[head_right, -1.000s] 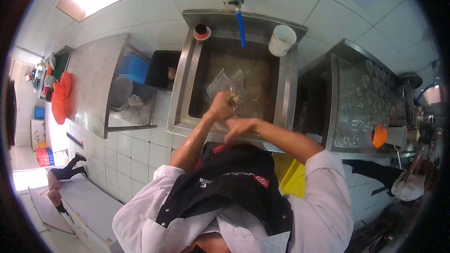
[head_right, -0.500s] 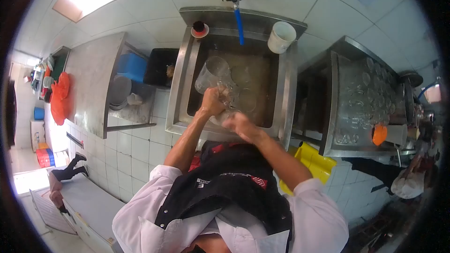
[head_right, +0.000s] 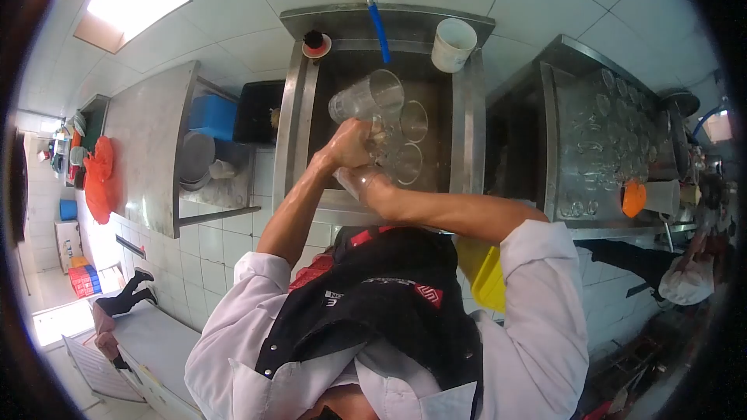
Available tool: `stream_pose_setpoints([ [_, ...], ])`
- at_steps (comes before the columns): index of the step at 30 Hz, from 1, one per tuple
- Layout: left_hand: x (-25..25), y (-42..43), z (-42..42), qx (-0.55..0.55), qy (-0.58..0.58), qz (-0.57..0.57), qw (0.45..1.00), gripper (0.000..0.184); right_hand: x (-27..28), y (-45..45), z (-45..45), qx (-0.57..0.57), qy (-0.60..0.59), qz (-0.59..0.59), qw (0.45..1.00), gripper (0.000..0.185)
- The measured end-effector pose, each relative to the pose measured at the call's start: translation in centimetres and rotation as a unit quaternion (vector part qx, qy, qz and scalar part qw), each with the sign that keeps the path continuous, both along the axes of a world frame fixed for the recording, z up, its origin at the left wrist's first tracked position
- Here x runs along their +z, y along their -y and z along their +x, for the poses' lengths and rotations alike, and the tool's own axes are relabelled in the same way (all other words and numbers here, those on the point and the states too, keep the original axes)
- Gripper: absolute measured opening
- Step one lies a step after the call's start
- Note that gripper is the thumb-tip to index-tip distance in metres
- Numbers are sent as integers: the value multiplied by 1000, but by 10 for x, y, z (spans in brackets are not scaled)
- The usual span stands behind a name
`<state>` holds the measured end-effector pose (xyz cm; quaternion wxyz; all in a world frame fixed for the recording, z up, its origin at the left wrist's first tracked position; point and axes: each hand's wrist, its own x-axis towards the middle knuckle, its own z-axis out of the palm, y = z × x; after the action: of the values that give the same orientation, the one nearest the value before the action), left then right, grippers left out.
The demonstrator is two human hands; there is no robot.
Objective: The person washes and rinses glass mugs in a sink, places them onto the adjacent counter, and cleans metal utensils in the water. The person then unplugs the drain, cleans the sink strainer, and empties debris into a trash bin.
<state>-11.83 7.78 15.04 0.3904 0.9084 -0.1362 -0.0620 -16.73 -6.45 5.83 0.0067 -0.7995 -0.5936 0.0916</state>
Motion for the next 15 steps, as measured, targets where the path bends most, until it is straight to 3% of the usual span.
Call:
stream_pose_setpoints([
  [2,18,-5,2,9,-17,-44,999,18,12,-1,8,-96,-104,45,989,26],
  [3,3,-9,2,28,-35,-134,990,18,60,6,14,-61,-64,-13,996,25],
  [4,0,-13,3,49,-33,-129,990,18,101,14,20,-28,-23,-71,997,24],
  [7,-16,-20,3,119,-40,-135,983,14,144,55,29,-13,7,77,997,25],
  [10,-14,-29,-3,137,-42,-123,982,15,177,96,48,-159,-181,213,947,34],
  [13,-13,-32,-7,128,-25,-141,981,15,193,90,50,-338,-205,320,861,27],
  [15,-6,-31,-10,128,-37,-148,980,15,178,84,55,-241,-277,253,895,29],
])
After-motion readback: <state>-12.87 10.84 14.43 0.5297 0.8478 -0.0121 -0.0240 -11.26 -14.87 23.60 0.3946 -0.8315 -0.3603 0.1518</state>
